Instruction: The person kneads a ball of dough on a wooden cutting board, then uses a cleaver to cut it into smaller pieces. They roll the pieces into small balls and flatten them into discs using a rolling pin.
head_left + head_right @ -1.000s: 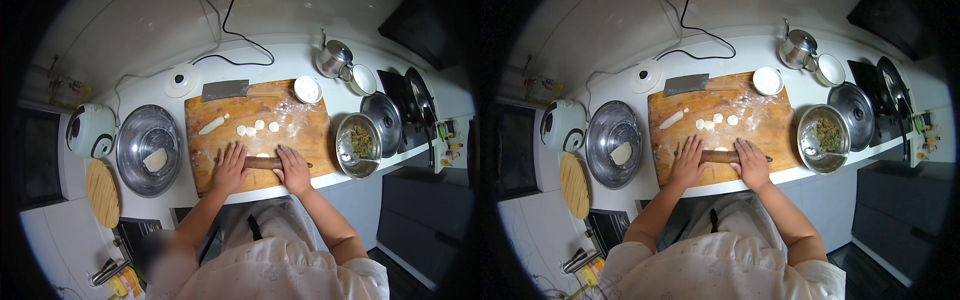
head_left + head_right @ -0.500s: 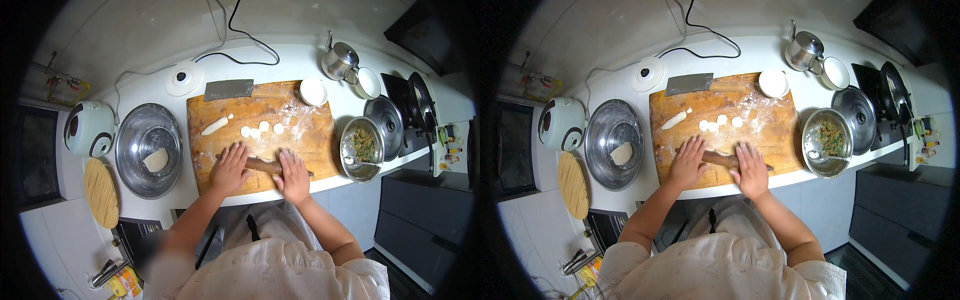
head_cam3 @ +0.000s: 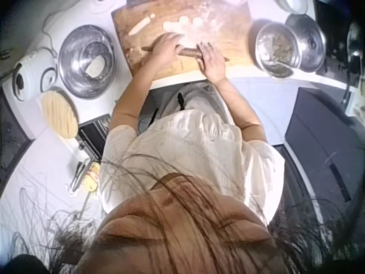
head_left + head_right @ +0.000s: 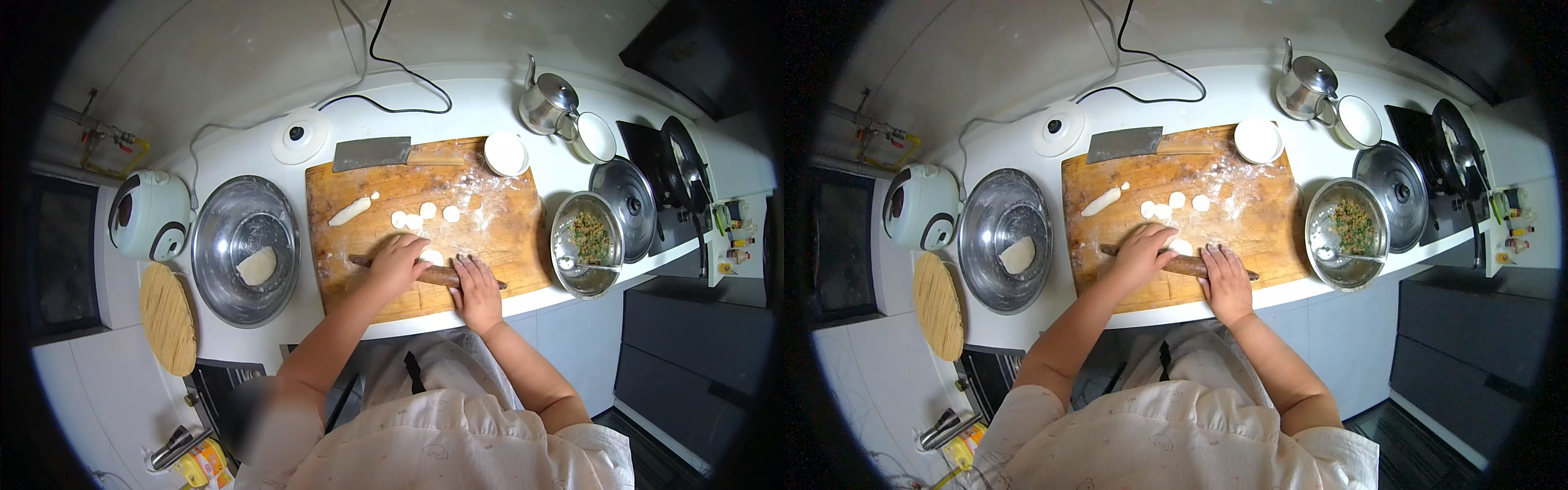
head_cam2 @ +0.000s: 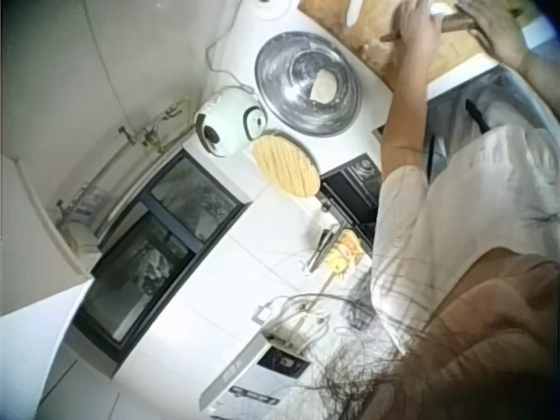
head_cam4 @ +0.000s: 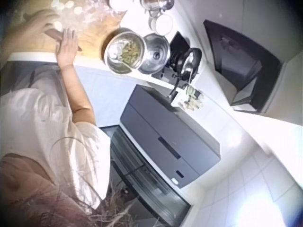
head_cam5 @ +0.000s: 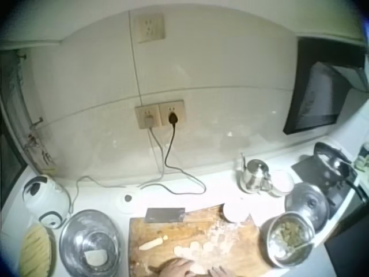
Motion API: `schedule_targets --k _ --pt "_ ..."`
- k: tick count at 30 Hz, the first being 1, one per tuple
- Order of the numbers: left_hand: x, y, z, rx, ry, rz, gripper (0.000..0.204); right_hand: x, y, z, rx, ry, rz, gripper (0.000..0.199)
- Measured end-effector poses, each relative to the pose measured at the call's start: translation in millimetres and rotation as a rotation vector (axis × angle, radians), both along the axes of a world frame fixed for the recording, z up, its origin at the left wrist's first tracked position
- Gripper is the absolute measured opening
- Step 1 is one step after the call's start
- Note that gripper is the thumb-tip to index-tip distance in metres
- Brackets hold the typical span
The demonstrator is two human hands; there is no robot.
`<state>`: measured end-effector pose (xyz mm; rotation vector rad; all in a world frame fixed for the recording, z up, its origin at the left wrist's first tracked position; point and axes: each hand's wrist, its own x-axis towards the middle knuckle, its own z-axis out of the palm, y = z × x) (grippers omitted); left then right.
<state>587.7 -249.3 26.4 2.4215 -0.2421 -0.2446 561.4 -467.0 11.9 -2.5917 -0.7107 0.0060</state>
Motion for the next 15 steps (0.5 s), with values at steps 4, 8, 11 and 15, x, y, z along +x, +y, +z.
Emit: schedule_targets --k 4,8,11,15 --pt "18.0 -12.7 -17.8 0.082 0.020 -0.010 0.023 -3.2 -4.5 1.2 0.103 -0.010 -0.012 0.042" --pt "20.9 -6.8 -17.5 -0.011 0.099 0.045 0.016 -8.6 -11.3 2.3 0.128 -0.073 0.010 0.040" --pt "13.7 5.4 10.8 -0.085 0.180 0.232 0.013 -14.1 -16.7 8.9 0.170 -0.074 0.007 0.040" --pt "-5.4 44.7 2.5 0.078 -0.113 0.012 0.022 -23.0 -26.0 5.3 0.146 -0.080 0.010 0.038"
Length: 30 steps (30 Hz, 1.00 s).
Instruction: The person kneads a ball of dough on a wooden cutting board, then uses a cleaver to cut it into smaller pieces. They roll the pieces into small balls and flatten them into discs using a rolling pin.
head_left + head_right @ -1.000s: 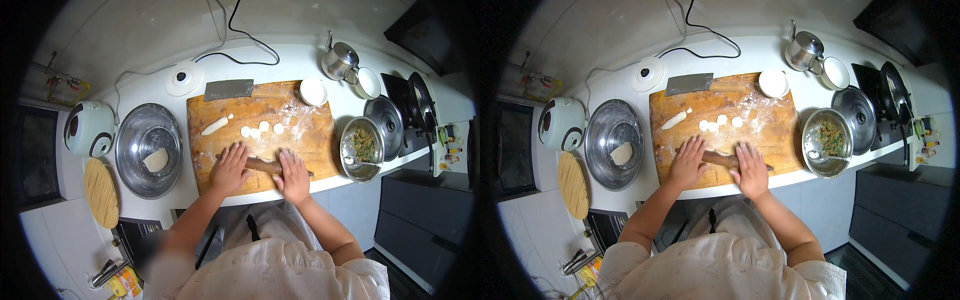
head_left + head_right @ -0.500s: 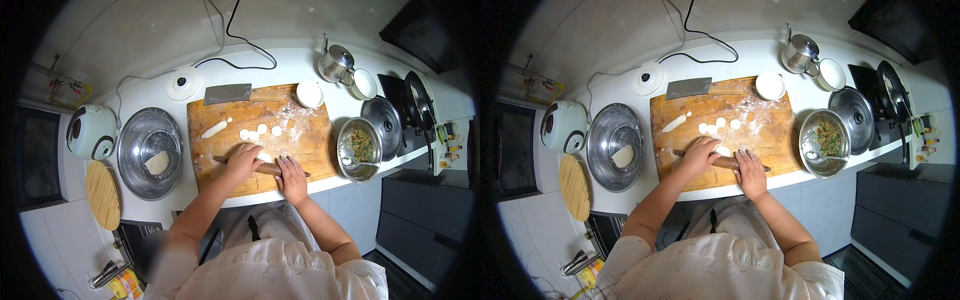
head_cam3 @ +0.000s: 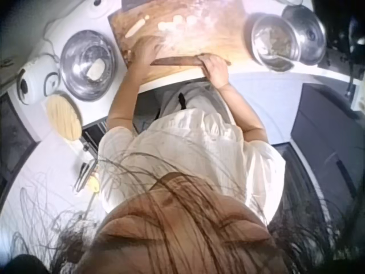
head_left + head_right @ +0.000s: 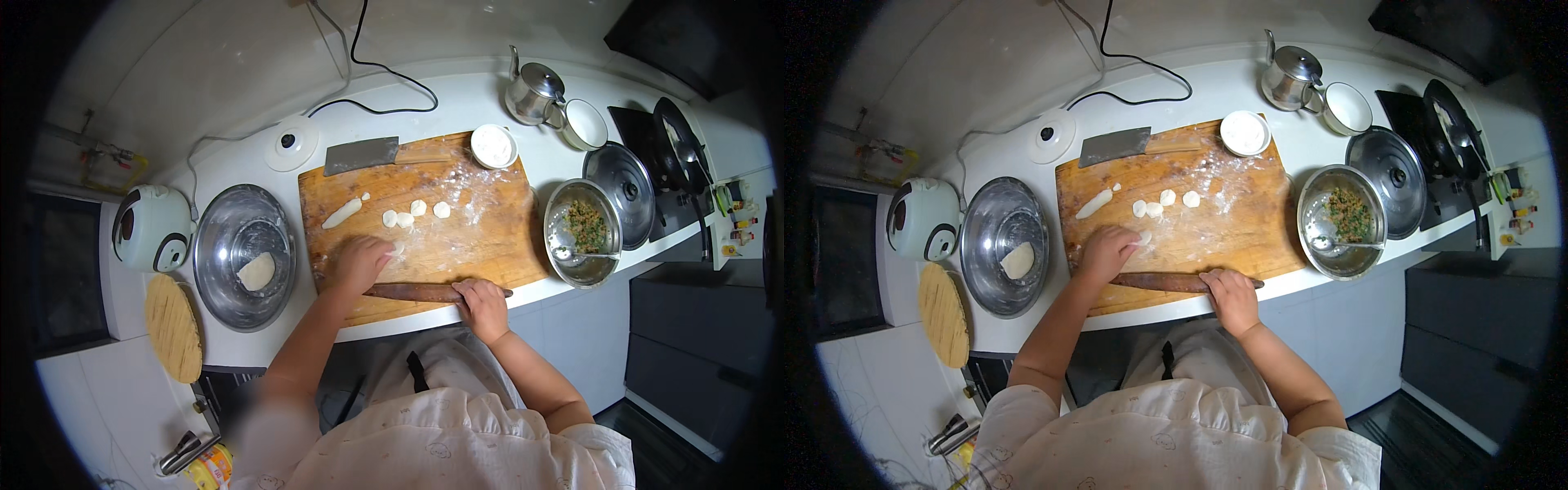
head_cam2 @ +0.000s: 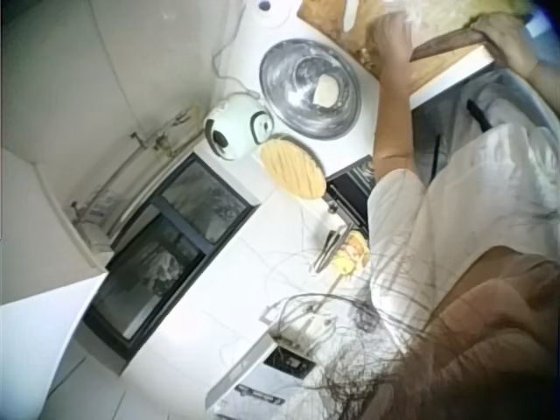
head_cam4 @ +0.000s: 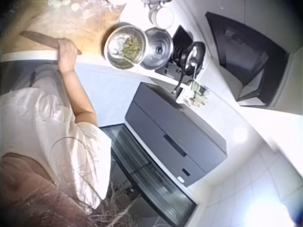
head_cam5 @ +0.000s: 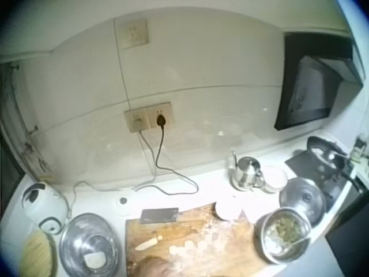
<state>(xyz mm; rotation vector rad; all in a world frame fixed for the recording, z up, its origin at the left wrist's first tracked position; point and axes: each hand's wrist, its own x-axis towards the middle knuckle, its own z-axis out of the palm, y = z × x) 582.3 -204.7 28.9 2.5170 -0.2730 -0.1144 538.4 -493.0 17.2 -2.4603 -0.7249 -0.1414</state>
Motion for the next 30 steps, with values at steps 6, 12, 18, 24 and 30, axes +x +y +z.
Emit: schedule_targets --k 6,12,18,24,30 --pt "-28.9 18.3 -16.2 0.326 0.031 -0.331 0.059 -2.9 -8.6 1.4 -0.016 0.028 0.058 0.034" --pt "-9.7 -12.7 -17.9 0.343 0.046 -0.464 0.064 7.7 -12.9 0.6 -0.025 0.021 0.100 0.038" --pt "-18.6 -33.8 -14.6 0.094 0.164 -0.177 0.063 18.4 -11.9 6.8 -0.047 0.057 0.097 0.037" --pt "-50.6 -3.7 -6.6 0.179 0.021 0.023 0.061 33.8 7.1 7.7 -0.051 0.104 0.084 0.042" --pt "-25.9 -3.2 -20.8 0.335 -0.050 0.079 0.069 75.7 48.7 6.2 -0.149 -0.070 0.066 0.054"
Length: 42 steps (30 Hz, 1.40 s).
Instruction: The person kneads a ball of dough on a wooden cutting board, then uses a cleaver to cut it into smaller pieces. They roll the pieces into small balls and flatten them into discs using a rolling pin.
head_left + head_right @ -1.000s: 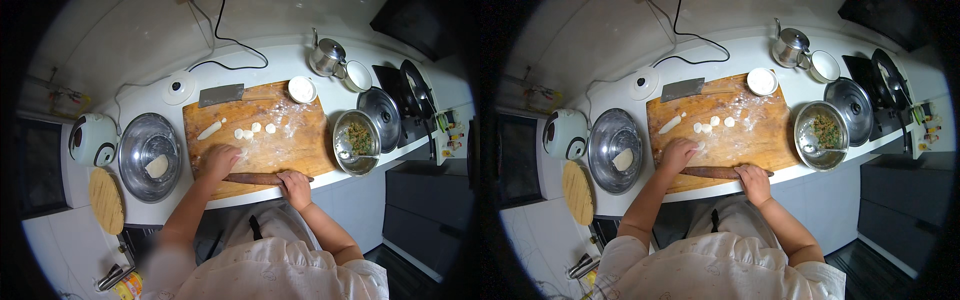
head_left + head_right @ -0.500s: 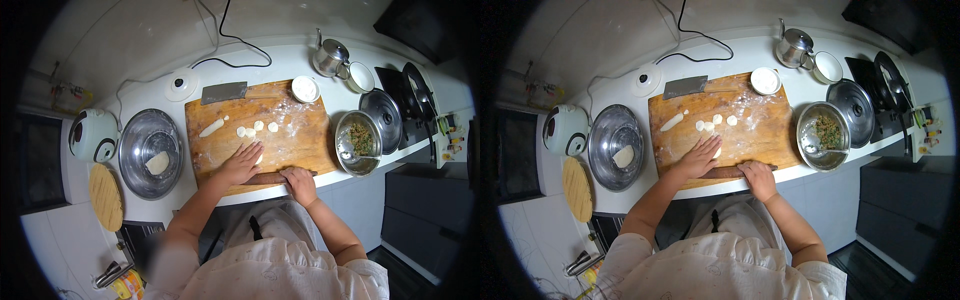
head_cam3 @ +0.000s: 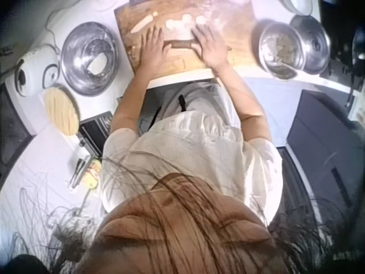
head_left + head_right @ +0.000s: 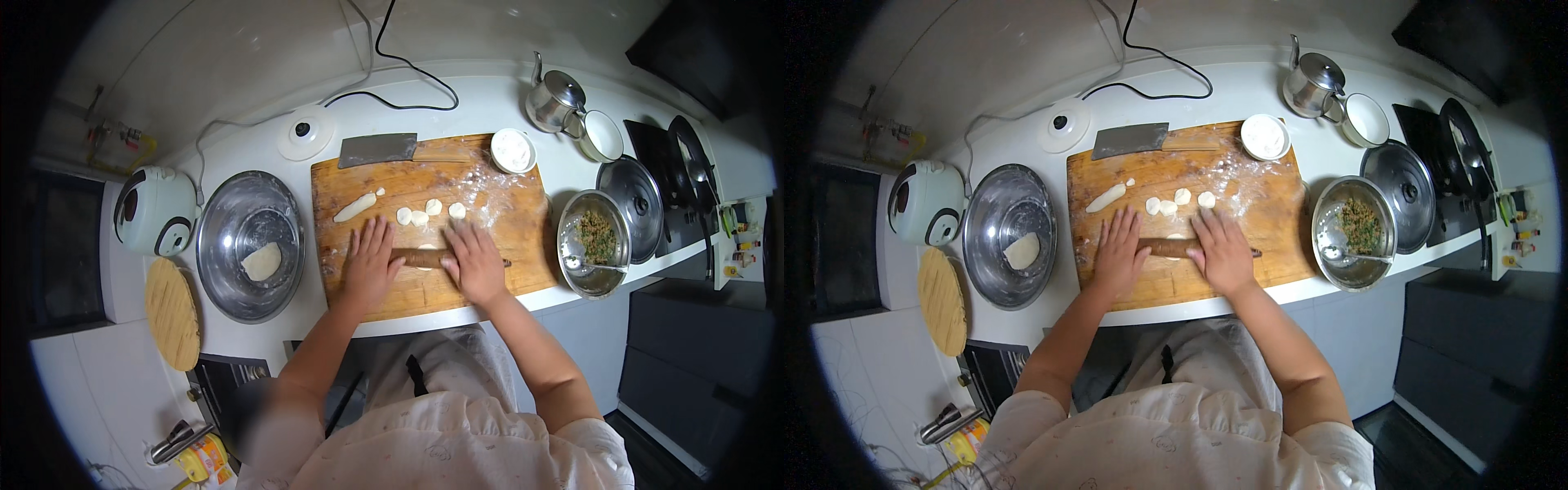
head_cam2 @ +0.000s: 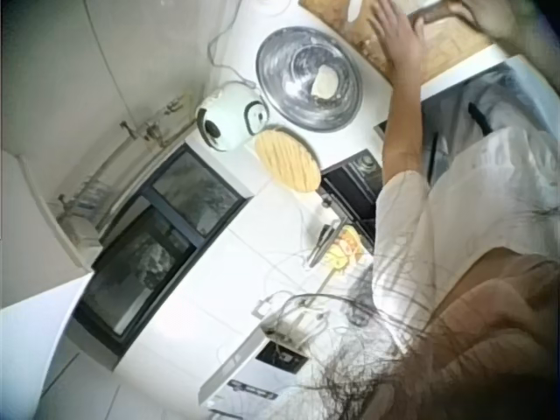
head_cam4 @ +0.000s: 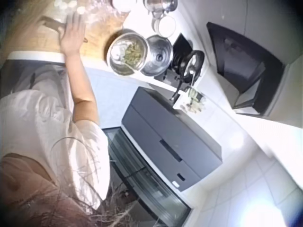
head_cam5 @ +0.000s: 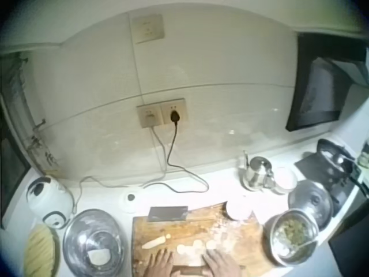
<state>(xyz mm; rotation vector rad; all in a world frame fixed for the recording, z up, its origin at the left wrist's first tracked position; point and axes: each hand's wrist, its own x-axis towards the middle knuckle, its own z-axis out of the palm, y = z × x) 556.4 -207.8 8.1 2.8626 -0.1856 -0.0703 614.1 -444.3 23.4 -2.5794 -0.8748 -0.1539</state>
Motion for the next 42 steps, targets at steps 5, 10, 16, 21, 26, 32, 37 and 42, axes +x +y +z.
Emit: schedule_targets --k 5,10,16,21,26,32,37,42 --pt "42.6 -4.4 -10.2 0.061 -0.048 0.125 0.072 38.0 8.1 -7.8 -0.123 0.009 -0.106 0.063" --pt "-27.0 -6.9 -4.4 0.011 0.041 0.012 0.074 -15.3 -15.6 -4.4 -0.167 0.148 0.083 0.067" --pt "10.0 -3.1 -9.6 0.036 0.004 0.294 0.071 49.4 23.4 -1.0 -0.150 0.055 0.053 0.066" --pt "-1.2 -11.6 -2.2 -0.004 0.063 0.213 0.073 36.4 3.6 -11.9 -0.088 0.114 0.112 0.071" --pt "-38.8 -17.5 1.0 -0.030 0.116 0.101 0.074 -2.8 -17.5 -6.4 -0.167 0.181 0.183 0.069" --pt "20.4 -8.9 -2.9 -0.018 0.051 0.242 0.071 66.0 20.9 -12.8 -0.181 0.088 -0.027 0.068" --pt "-13.1 -14.8 1.1 -0.067 0.203 0.079 0.065 -2.3 -17.2 -8.6 -0.086 0.109 0.090 0.071" --pt "-6.0 -48.8 4.3 -0.198 0.251 -0.020 0.056 -32.3 -29.3 -11.4 0.038 0.186 0.121 0.048"
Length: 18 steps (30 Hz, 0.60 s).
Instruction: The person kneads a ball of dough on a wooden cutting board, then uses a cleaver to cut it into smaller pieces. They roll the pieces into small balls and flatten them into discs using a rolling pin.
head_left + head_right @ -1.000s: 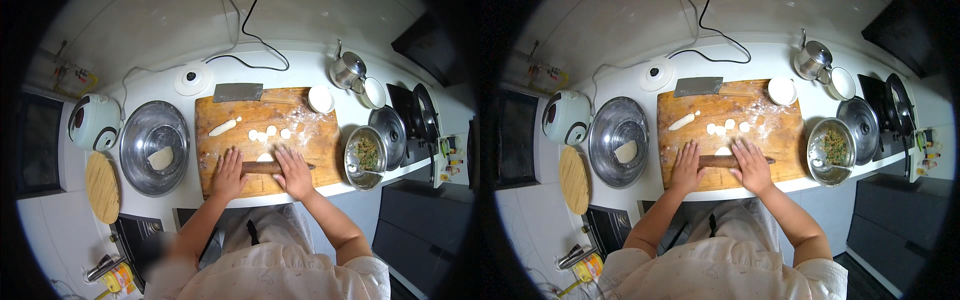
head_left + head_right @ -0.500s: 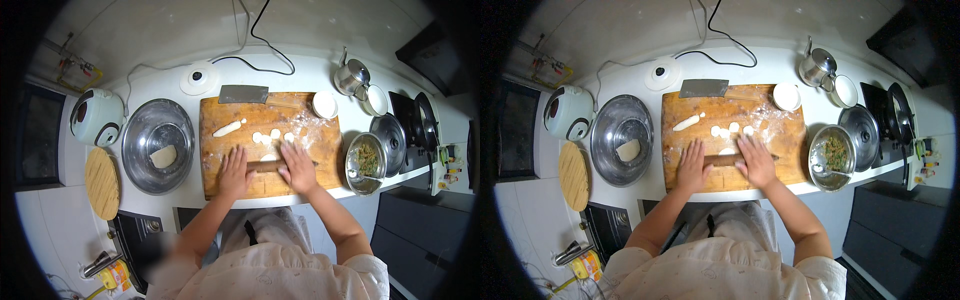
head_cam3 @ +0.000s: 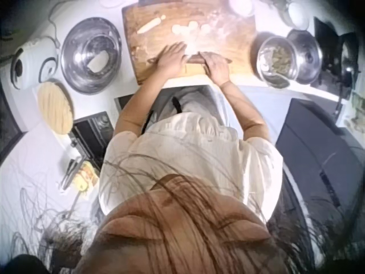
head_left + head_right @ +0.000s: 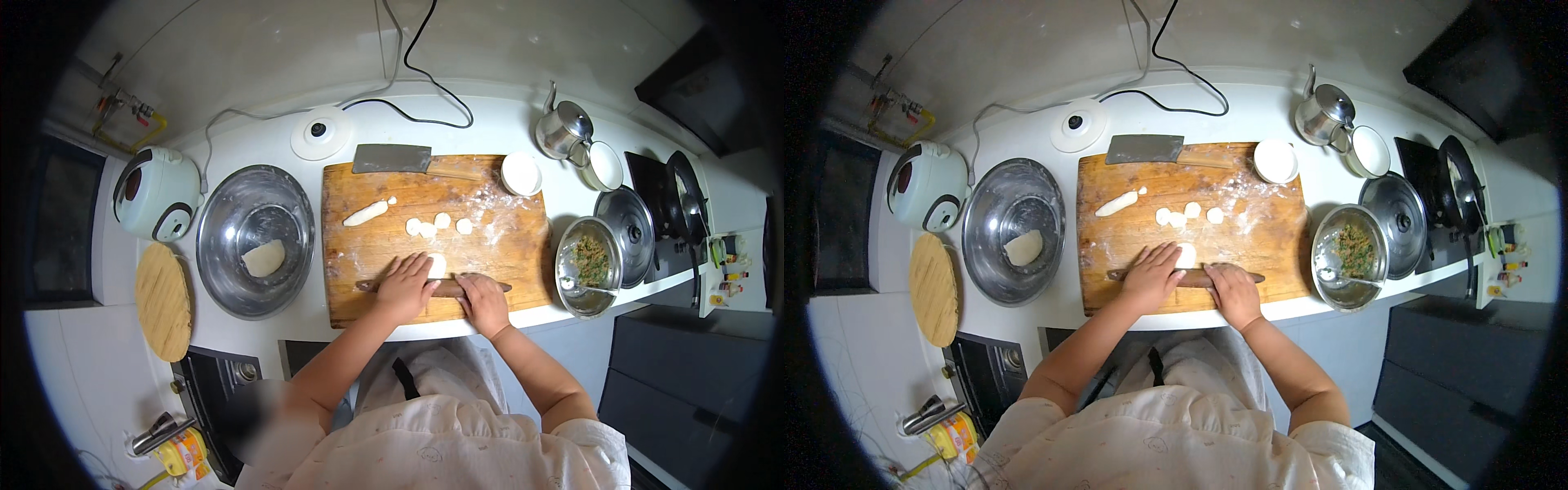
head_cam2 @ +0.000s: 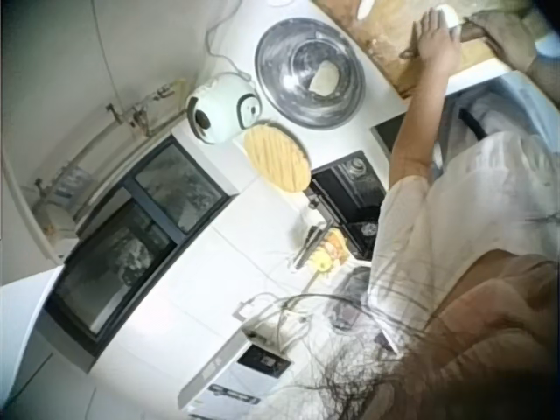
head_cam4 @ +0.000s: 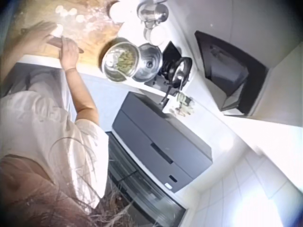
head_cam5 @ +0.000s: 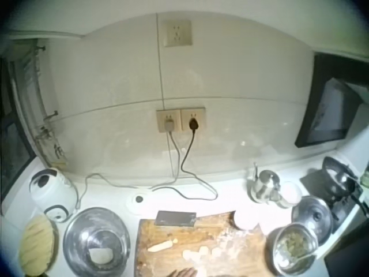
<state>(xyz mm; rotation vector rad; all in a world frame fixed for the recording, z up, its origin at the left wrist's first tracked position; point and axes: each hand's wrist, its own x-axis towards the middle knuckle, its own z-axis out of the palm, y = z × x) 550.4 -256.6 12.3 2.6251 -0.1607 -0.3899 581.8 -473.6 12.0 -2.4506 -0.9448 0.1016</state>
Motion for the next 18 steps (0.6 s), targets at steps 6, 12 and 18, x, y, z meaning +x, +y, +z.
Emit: schedule_targets --k 6,12,18 --pt "-8.1 -6.9 0.6 -0.173 -0.201 0.148 0.051 16.6 -19.5 8.6 0.023 -0.058 0.083 0.038" --pt "-67.0 -14.6 -12.5 0.087 -0.235 0.287 0.068 56.7 -12.5 10.6 -0.019 -0.034 0.293 0.046" --pt "-19.1 1.8 -19.5 0.246 -0.321 0.429 0.075 97.5 37.3 9.5 -0.126 -0.160 0.224 0.063"
